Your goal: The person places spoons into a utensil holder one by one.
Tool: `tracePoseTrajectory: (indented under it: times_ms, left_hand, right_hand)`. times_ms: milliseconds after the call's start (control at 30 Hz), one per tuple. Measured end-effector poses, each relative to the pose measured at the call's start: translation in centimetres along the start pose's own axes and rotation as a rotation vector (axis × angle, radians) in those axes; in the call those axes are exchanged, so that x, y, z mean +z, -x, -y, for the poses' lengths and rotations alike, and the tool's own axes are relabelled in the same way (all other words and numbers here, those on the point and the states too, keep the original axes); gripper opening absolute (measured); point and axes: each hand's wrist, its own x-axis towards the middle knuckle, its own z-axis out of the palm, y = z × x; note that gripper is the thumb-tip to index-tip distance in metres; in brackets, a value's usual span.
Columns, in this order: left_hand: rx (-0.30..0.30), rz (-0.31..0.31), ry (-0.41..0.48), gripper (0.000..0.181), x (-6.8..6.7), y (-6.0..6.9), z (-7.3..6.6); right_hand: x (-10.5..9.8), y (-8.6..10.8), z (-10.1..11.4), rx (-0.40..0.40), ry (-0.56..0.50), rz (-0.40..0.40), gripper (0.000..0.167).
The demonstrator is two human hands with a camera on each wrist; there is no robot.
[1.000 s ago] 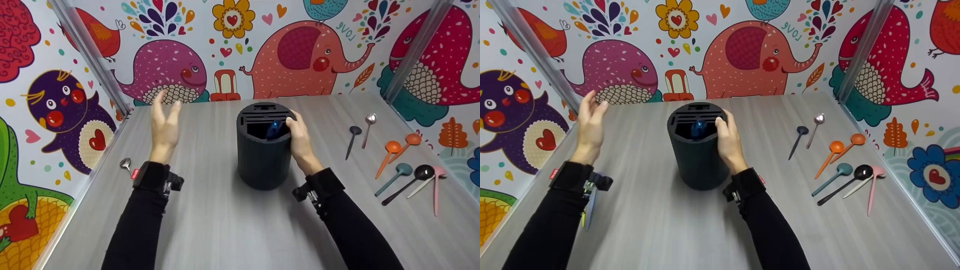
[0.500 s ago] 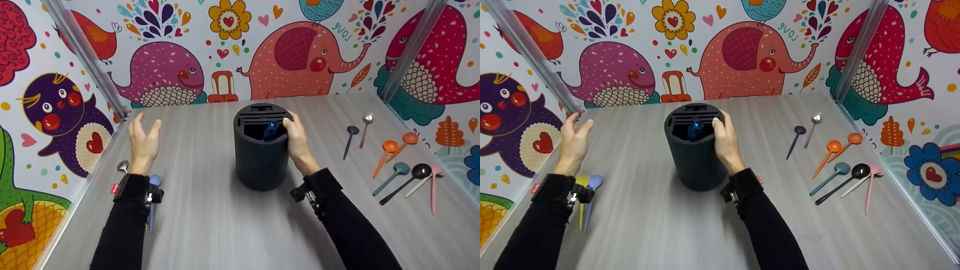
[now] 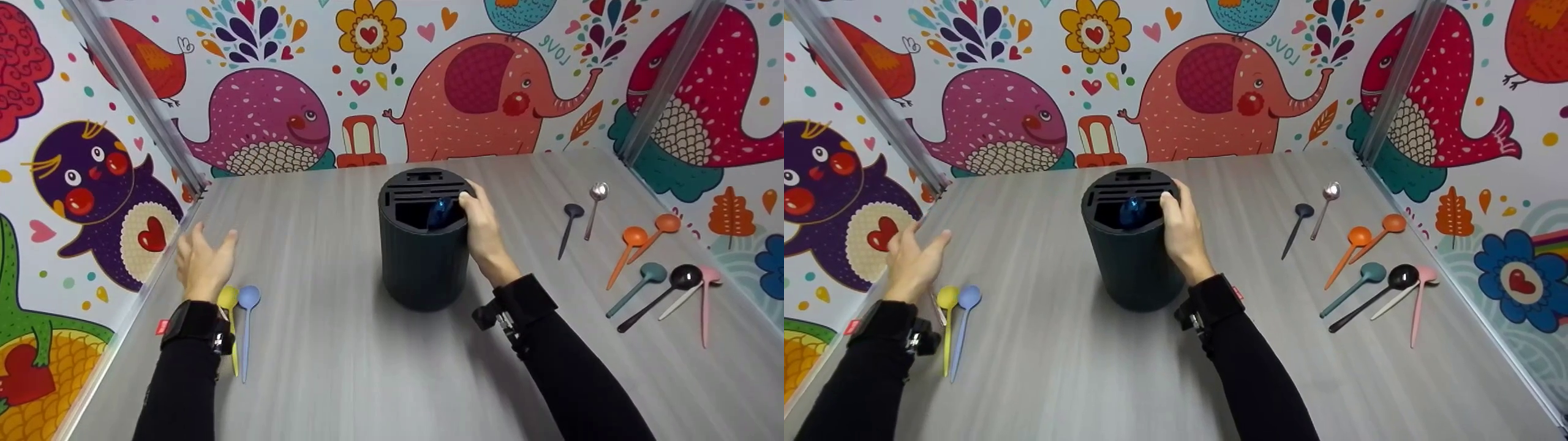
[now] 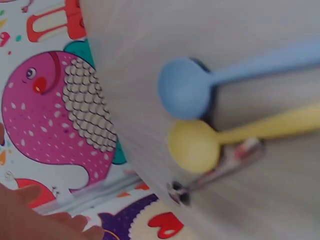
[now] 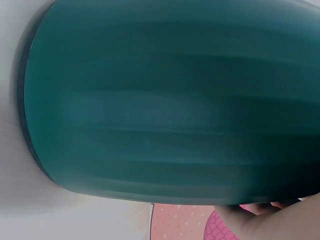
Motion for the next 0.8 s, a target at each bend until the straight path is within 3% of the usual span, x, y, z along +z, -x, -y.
tracePoseTrajectory:
  times_ms: [333,800]
  left_hand:
    - [-0.113,0.084,-0.063,0.091,-0.5,0.0,3.7]
    - [-0.151,0.203,-0.164,0.088,0.1,0.2,6.1]
  right_hand:
    - [0.0,0.0,-0.1,-0.006,0.001,-0.005,0.051]
    - [0.0,0.0,-0.1,0.008,0.015,0.021,0.052]
